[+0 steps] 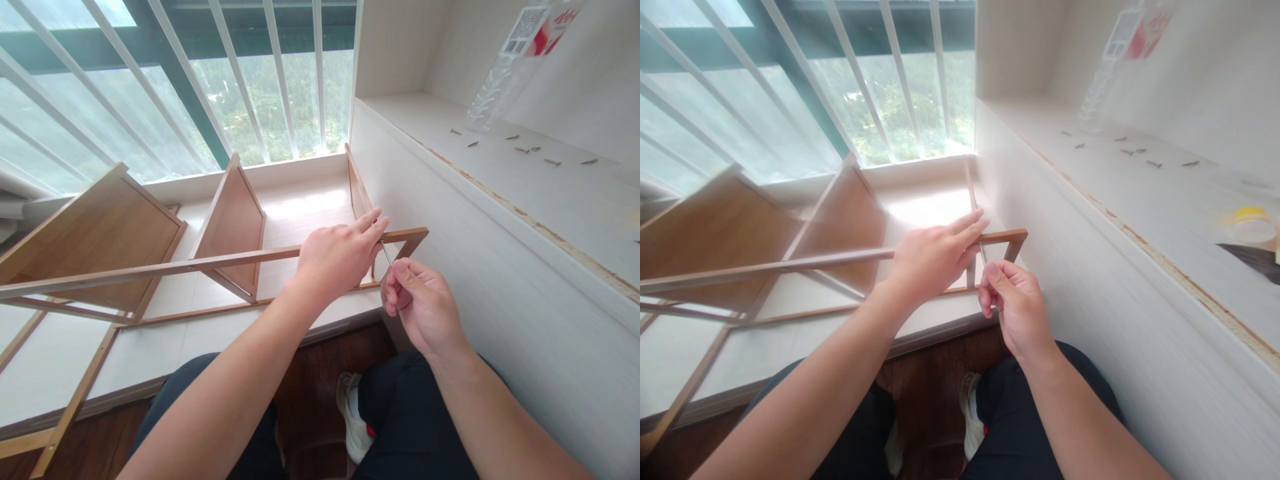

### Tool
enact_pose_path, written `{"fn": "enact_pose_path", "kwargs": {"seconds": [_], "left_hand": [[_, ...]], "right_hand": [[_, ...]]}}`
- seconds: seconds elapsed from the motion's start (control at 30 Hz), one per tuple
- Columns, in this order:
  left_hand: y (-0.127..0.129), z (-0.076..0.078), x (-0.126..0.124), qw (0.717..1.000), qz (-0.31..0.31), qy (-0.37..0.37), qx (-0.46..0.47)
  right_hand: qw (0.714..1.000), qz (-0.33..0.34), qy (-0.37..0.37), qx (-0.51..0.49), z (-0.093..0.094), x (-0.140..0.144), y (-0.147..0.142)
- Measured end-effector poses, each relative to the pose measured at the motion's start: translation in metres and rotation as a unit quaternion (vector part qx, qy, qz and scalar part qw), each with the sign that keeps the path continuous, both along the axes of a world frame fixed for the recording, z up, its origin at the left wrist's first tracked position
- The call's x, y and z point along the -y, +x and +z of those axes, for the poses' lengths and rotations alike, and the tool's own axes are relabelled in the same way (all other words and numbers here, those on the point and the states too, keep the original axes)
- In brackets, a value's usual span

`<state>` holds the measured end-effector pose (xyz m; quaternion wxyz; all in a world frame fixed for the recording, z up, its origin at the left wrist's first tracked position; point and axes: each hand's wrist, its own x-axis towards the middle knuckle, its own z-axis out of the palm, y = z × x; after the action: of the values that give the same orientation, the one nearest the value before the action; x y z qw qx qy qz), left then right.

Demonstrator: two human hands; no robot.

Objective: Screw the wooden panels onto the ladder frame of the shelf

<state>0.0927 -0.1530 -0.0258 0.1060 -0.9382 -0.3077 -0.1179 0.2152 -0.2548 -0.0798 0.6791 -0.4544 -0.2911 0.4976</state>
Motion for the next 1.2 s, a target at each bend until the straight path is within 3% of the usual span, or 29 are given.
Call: {"fn": "enact_pose_path", "kwargs": {"seconds": [0.47,0.63,0.83,0.97,1.1,1.2], "left_hand": [[0.001,0.0,0.001,1.0,0.009,-0.006,-0.003],[0.0,0.0,0.0,1.0,0.003,-0.001,-0.006],[0.0,0.0,0.0,1.0,0.004,0.002,-0.001],[0.0,0.0,0.0,1.0,0.005,0.002,-0.002],[0.0,0.0,0.0,1.0,0.006,0.005,-0.005],[0.0,0.0,0.0,1.0,0.009,-0.001,-0.004]], "right_hand": [[0.988,0.08,-0.013,-0.13,-0.003,-0.001,-0.005],[0.999,-0.002,0.022,0.043,-0.01,-0.001,-0.005],[0.972,-0.098,0.041,0.208,-0.018,-0.003,-0.001],[0.936,-0.156,0.029,0.316,-0.019,-0.003,0.005],[0.89,-0.168,0.021,0.424,-0.018,0.0,0.007],[0.878,-0.17,0.027,0.447,-0.016,0.002,0.007]]}}
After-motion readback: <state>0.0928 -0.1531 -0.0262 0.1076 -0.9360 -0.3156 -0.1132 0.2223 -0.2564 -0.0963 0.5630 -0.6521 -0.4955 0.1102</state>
